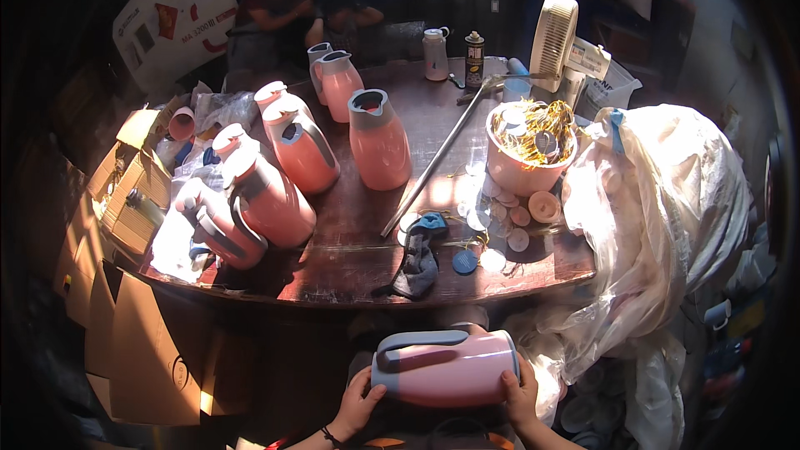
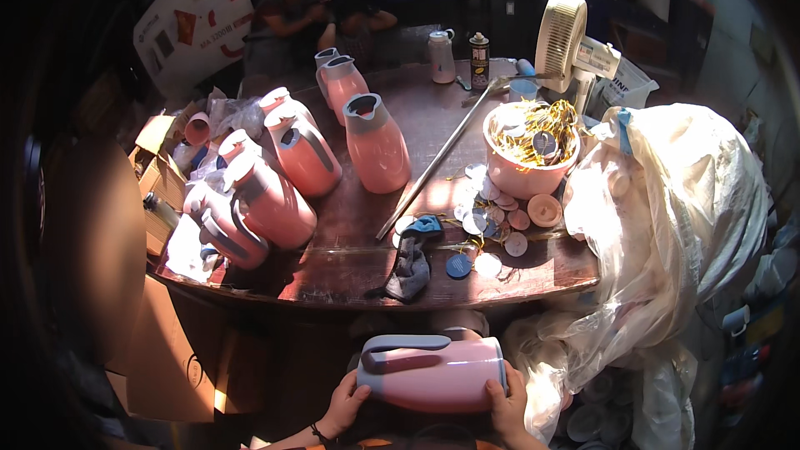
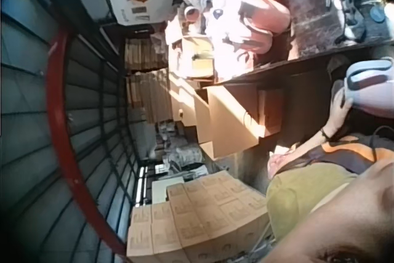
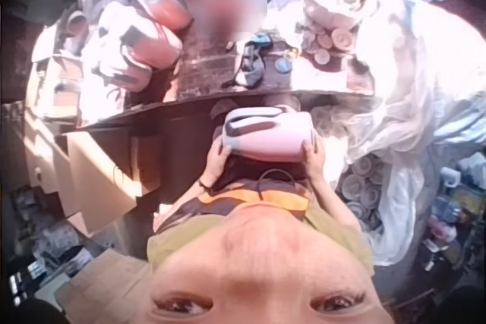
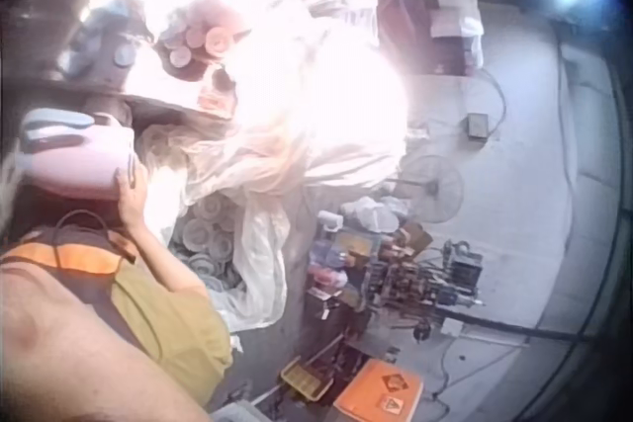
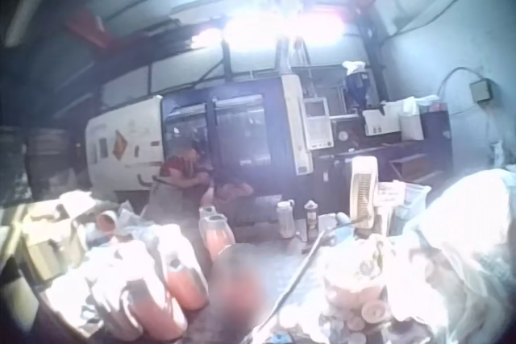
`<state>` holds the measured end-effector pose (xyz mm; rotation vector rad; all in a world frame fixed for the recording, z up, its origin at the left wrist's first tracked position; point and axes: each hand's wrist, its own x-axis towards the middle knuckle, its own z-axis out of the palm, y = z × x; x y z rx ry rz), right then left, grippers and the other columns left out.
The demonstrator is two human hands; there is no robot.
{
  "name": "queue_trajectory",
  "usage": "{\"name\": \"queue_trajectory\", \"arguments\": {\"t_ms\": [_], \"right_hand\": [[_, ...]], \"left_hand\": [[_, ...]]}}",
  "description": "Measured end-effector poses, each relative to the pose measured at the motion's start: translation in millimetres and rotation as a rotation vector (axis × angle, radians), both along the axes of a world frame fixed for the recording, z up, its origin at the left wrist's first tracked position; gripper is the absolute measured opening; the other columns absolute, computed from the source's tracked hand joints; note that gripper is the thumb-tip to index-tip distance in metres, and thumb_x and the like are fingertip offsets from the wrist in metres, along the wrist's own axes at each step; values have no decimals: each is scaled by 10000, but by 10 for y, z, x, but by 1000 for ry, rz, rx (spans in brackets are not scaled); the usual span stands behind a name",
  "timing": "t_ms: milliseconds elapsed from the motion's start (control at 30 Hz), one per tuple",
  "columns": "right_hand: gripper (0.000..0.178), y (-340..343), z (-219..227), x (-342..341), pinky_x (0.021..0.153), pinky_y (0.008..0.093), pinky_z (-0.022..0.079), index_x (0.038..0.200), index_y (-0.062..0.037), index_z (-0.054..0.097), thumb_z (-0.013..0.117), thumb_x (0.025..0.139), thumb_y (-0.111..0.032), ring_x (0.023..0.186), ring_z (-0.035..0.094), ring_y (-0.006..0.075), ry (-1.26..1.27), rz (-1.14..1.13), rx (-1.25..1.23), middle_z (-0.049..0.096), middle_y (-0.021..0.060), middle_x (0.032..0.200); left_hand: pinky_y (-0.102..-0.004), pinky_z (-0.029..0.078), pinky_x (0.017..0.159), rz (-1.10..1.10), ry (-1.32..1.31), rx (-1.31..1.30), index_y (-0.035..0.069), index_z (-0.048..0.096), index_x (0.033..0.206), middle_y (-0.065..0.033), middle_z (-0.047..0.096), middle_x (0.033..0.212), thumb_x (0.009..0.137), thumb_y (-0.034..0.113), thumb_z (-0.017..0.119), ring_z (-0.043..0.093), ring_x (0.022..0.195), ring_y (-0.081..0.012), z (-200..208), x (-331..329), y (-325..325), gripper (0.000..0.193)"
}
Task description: The person assembles pink kettles by attaching grey lids and handles, then securing them with small metal fasteners. They repeatedly pick up parts, fit them onto the kettle body, and tighten the fasteners before placing the finished units on the table.
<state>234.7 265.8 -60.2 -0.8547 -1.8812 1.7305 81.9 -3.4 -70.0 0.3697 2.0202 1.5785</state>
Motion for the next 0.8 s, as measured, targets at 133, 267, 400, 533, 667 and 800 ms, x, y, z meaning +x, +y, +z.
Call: {"name": "queue_trajectory", "arguments": {"t_ms": [133, 267, 400, 533, 667, 800], "right_hand": [[554, 13, -6, 60, 947, 326, 396, 1250, 48, 528, 608, 897, -372, 1050, 519, 226, 35, 8, -3, 531, 129, 1128], [533, -82, -7, 48, 927, 317, 401, 1210, 42, 564, 578, 920, -405, 1034, 526, 218, 44, -88, 79, 543, 131, 1105], [492, -155, 133, -25, 912, 305, 404, 1177, 28, 599, 510, 967, -408, 1028, 528, 209, 26, -71, 181, 563, 127, 1076], [492, -213, 76, -92, 912, 307, 408, 1166, 28, 609, 441, 1004, -405, 1023, 538, 203, 144, -173, 27, 579, 120, 1070], [509, -142, 472, -255, 880, 331, 435, 1135, 46, 617, 450, 999, -415, 999, 564, 228, 287, -139, 91, 582, 138, 1080], [452, -96, 354, -304, 831, 344, 446, 1139, 22, 634, 525, 968, -382, 934, 562, 261, 295, -127, 465, 580, 141, 1031]], "left_hand": [[-378, 308, 1073, -70, 176, 45, -46, 630, 1126, -172, 426, 1396, 910, 406, 586, 392, 1299, -268, 226, -181, 220, 502], [-333, 322, 1057, 74, -5, 172, -46, 544, 1250, -143, 453, 1369, 933, 389, 575, 430, 1256, -229, 153, -74, 364, 539], [-288, 378, 994, 237, -160, 231, -24, 454, 1338, -88, 559, 1224, 953, 383, 573, 515, 1120, -159, -6, 42, 360, 573], [-274, 405, 952, 355, -117, 330, -30, 491, 1302, -75, 600, 1151, 962, 392, 563, 545, 1054, -148, -46, -7, 375, 547], [-288, 440, 907, 532, -317, 403, -40, 580, 1179, -87, 623, 1103, 960, 394, 562, 577, 1004, -151, 92, 33, 422, 487], [-312, 474, 882, 544, -437, 427, -50, 600, 1114, -106, 646, 1077, 954, 419, 551, 618, 967, -185, 90, 72, 429, 498]]}}
